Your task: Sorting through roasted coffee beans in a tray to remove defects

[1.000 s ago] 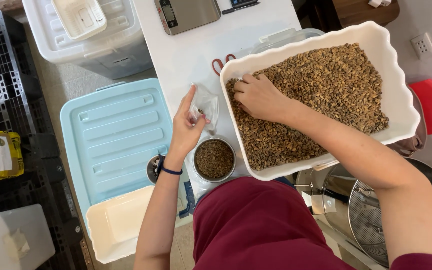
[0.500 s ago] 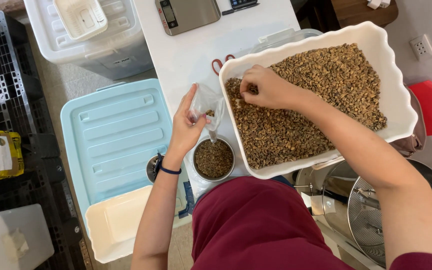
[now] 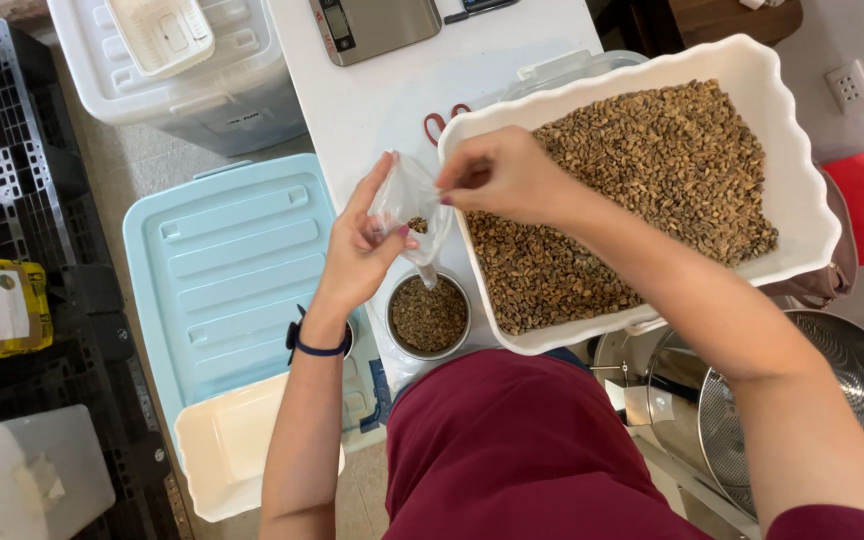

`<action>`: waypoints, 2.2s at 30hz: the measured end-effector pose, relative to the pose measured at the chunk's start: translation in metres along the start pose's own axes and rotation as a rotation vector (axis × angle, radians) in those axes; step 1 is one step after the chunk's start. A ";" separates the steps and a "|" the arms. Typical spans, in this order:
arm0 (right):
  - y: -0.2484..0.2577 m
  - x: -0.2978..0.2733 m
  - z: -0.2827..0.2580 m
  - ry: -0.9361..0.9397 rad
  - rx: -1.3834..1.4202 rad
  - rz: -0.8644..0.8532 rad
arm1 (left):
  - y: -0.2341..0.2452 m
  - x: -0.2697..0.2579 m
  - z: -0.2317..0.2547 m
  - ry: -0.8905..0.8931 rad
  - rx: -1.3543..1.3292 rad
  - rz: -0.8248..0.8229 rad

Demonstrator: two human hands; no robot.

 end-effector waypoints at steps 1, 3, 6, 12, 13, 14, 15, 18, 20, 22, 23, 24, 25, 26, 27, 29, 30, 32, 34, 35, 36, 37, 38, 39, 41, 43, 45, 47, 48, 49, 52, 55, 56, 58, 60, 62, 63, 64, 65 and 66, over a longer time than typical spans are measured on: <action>-0.010 0.011 0.002 0.000 0.002 0.007 | -0.001 -0.001 0.008 0.001 0.002 -0.007; -0.028 0.029 -0.003 0.077 -0.051 0.007 | -0.003 0.001 0.026 -0.030 -0.025 -0.013; -0.077 0.061 0.025 0.141 -0.275 -0.071 | -0.001 -0.004 0.054 -0.033 0.029 -0.026; -0.090 0.066 0.030 -0.046 -0.849 -0.177 | 0.053 -0.017 0.017 0.011 0.143 0.090; -0.089 0.066 0.034 -0.050 -0.847 -0.172 | 0.052 -0.014 0.009 0.012 0.143 0.083; -0.091 0.066 0.033 0.000 -0.834 -0.171 | 0.053 -0.011 -0.001 0.024 0.145 0.091; -0.092 0.067 0.032 0.052 -0.821 -0.170 | 0.054 -0.008 -0.009 0.034 0.147 0.099; -0.070 0.035 -0.009 0.256 -0.838 0.006 | 0.038 0.005 -0.023 0.115 0.204 0.087; -0.032 0.003 -0.032 0.251 -0.776 0.073 | 0.043 0.010 -0.047 0.089 0.257 0.093; 0.003 -0.031 -0.033 0.245 -0.710 0.135 | 0.042 0.010 -0.065 0.068 0.308 0.103; 0.025 -0.048 -0.021 0.186 -0.707 0.206 | 0.041 0.009 -0.072 0.087 0.306 0.133; 0.047 -0.066 -0.008 0.127 -0.703 0.277 | 0.041 0.008 -0.080 0.107 0.305 0.164; 0.061 -0.082 0.008 0.124 -0.705 0.275 | 0.042 0.004 -0.097 0.107 0.301 0.164; 0.080 -0.098 0.030 0.043 -0.708 0.301 | 0.046 -0.001 -0.118 0.156 0.311 0.184; 0.098 -0.114 0.052 -0.039 -0.708 0.326 | 0.049 -0.007 -0.140 0.208 0.321 0.204; 0.112 -0.132 0.069 -0.111 -0.664 0.313 | 0.055 -0.021 -0.179 0.261 0.353 0.222; 0.121 -0.140 0.082 -0.179 -0.620 0.303 | 0.060 -0.029 -0.200 0.312 0.387 0.239; 0.119 -0.144 0.080 -0.194 -0.627 0.288 | 0.049 -0.033 -0.190 0.337 0.405 0.235; 0.118 -0.144 0.084 -0.204 -0.636 0.274 | 0.035 -0.032 -0.168 0.358 0.427 0.235; 0.116 -0.141 0.087 -0.211 -0.680 0.257 | 0.029 -0.031 -0.152 0.394 0.471 0.250; 0.114 -0.139 0.090 -0.217 -0.724 0.240 | 0.022 -0.029 -0.135 0.430 0.515 0.265; 0.112 -0.136 0.092 -0.213 -0.723 0.236 | 0.014 -0.028 -0.122 0.432 0.516 0.271; 0.109 -0.132 0.092 -0.221 -0.812 0.209 | 0.010 -0.028 -0.105 0.423 0.539 0.318; 0.106 -0.130 0.092 -0.230 -0.902 0.182 | 0.004 -0.028 -0.088 0.413 0.560 0.363; 0.106 -0.129 0.091 -0.241 -0.932 0.171 | -0.001 -0.035 -0.081 0.384 0.586 0.427; 0.107 -0.128 0.097 -0.248 -0.963 0.160 | -0.014 -0.042 -0.066 0.354 0.612 0.493; 0.107 -0.128 0.110 -0.244 -0.941 0.138 | -0.038 -0.045 -0.041 0.245 0.589 0.526; 0.108 -0.127 0.116 -0.218 -0.921 0.121 | -0.065 -0.038 -0.020 0.209 0.548 0.516; 0.109 -0.127 0.118 -0.197 -0.901 0.114 | -0.080 -0.033 -0.009 0.167 0.508 0.496; 0.109 -0.127 0.120 -0.189 -0.903 0.105 | -0.089 -0.031 0.001 0.168 0.508 0.508; 0.112 -0.130 0.121 -0.154 -0.832 0.092 | -0.122 -0.019 0.020 0.181 0.530 0.418; 0.112 -0.133 0.118 -0.085 -0.812 0.074 | -0.137 -0.014 0.013 0.211 0.556 0.349; 0.117 -0.135 0.117 -0.046 -0.730 0.110 | -0.137 -0.015 0.008 0.229 0.571 0.358; 0.122 -0.140 0.101 -0.002 -0.646 0.139 | -0.139 -0.015 0.003 0.249 0.587 0.373; 0.131 -0.145 0.093 -0.127 -0.225 0.173 | -0.136 -0.017 -0.003 0.310 0.533 0.409; 0.132 -0.139 0.108 -0.200 0.016 0.131 | -0.137 -0.016 -0.002 0.325 0.522 0.423; 0.127 -0.137 0.122 -0.278 0.256 0.089 | -0.137 -0.016 -0.003 0.341 0.507 0.431; 0.125 -0.134 0.127 -0.276 0.259 0.084 | -0.137 -0.018 -0.004 0.344 0.510 0.435; 0.124 -0.131 0.132 -0.276 0.305 0.070 | -0.138 -0.018 -0.006 0.345 0.503 0.437; 0.122 -0.127 0.137 -0.276 0.351 0.056 | -0.138 -0.018 -0.007 0.345 0.496 0.439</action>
Point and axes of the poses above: each hand's wrist, its own x-axis towards the middle knuckle, its own y-axis out of the back of the hand, z = x × y, the point moved 10 cm from there along x, towards the middle knuckle, and after that the axes turned 13 degrees about -z, right-handed, at the moved point
